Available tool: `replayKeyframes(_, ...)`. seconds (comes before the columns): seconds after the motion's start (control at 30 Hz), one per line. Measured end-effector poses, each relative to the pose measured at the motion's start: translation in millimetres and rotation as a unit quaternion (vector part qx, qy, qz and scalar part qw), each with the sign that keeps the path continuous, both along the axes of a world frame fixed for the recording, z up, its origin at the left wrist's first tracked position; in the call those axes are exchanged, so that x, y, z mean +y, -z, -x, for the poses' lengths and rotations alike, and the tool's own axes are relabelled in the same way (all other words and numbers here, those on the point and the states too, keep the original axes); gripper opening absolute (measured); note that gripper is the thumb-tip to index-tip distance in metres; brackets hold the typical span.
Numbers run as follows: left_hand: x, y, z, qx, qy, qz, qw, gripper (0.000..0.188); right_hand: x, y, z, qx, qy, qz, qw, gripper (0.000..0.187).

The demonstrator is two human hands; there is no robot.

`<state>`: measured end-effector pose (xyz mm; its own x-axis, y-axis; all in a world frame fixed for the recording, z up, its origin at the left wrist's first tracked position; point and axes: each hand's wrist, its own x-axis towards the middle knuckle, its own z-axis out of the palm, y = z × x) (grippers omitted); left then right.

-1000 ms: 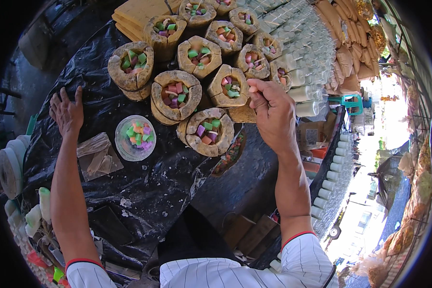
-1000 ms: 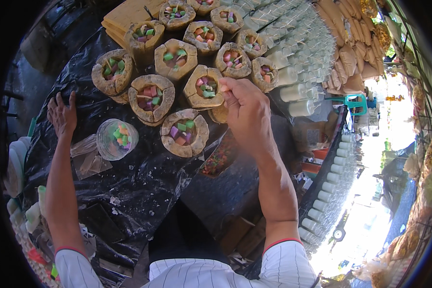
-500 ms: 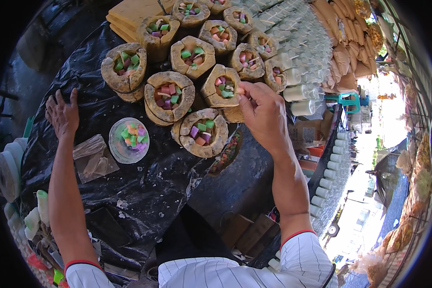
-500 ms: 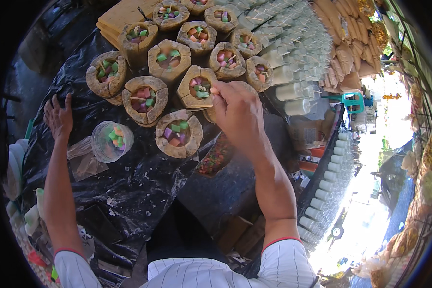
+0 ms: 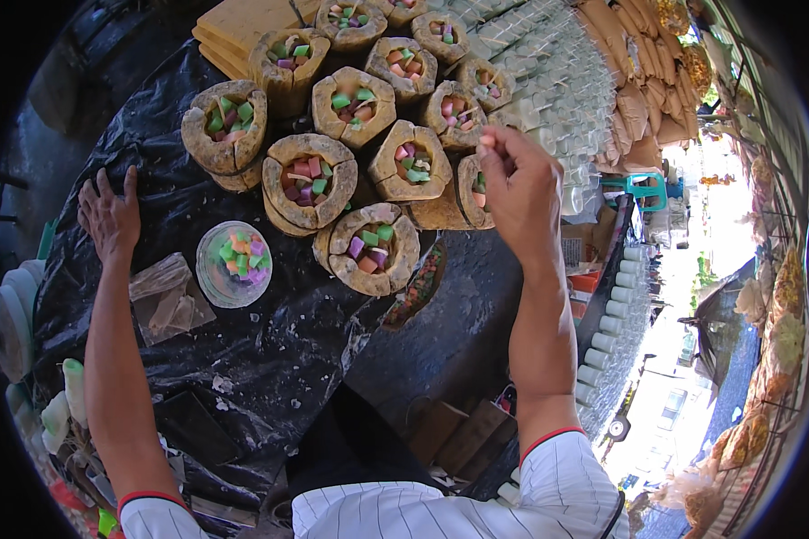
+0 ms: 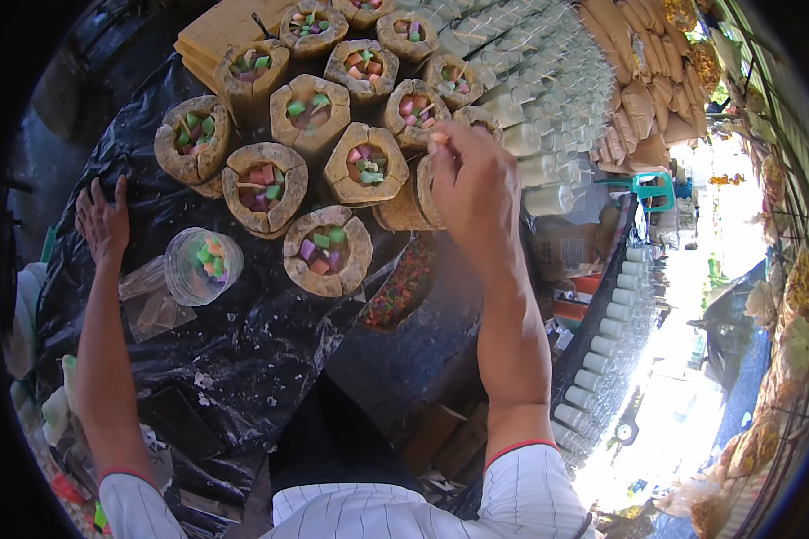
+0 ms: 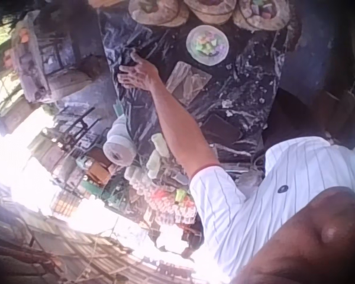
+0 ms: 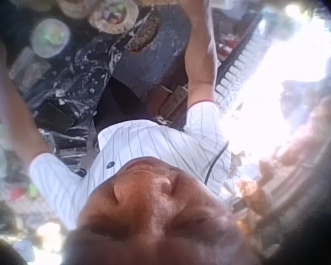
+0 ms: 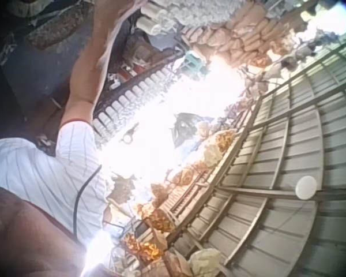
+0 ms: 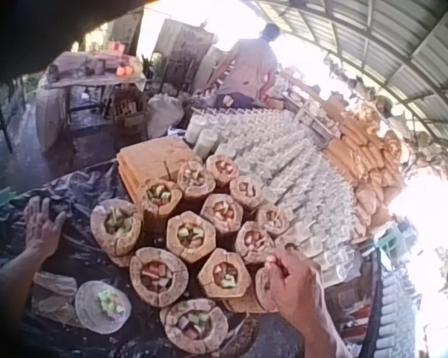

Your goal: The person places small colored wax pieces into hollowed coconut shells, then inserts a wick into each shell. The person handles the shells and wicks by hand and arranges the finished units on a table.

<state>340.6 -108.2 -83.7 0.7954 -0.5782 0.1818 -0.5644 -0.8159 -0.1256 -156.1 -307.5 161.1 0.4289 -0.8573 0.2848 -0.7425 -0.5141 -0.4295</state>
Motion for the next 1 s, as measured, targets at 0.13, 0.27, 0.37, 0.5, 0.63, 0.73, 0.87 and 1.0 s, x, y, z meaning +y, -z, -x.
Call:
replayKeyframes(0.13,-4,5,0,-0.001,-0.004,-0.002,1.000,0.087,-45,9,2,0.043,0.001,0.022,0.999,0.026)
replayKeyframes(0.27,-3,4,0,0.003,-0.005,-0.004,1.000,0.086,-57,14,-2,0.062,-0.007,0.059,0.996,0.030)
replayKeyframes(0.37,0,4,-3,-0.002,-0.001,0.004,1.000,0.086,-60,21,2,0.069,-0.019,0.069,0.995,0.031)
replayKeyframes(0.5,-2,5,-1,-0.003,0.003,0.006,1.000,0.086,-64,28,5,0.075,-0.014,0.063,0.995,0.030)
replayKeyframes(0.63,-1,5,-2,-0.006,-0.002,-0.004,1.000,0.086,-69,25,8,0.111,-0.019,0.059,0.992,0.030)
replayKeyframes(0.73,-2,7,-3,-0.014,-0.002,-0.002,1.000,0.086,-70,29,8,0.083,-0.038,0.112,0.990,0.030)
replayKeyframes(0.87,-3,8,-3,-0.014,-0.002,-0.001,1.000,0.086,-73,33,12,0.086,-0.079,0.134,0.984,0.029)
replayKeyframes(1.0,-1,8,-4,-0.015,0.001,-0.001,1.000,0.086,-66,24,10,0.061,-0.029,0.055,0.996,0.025)
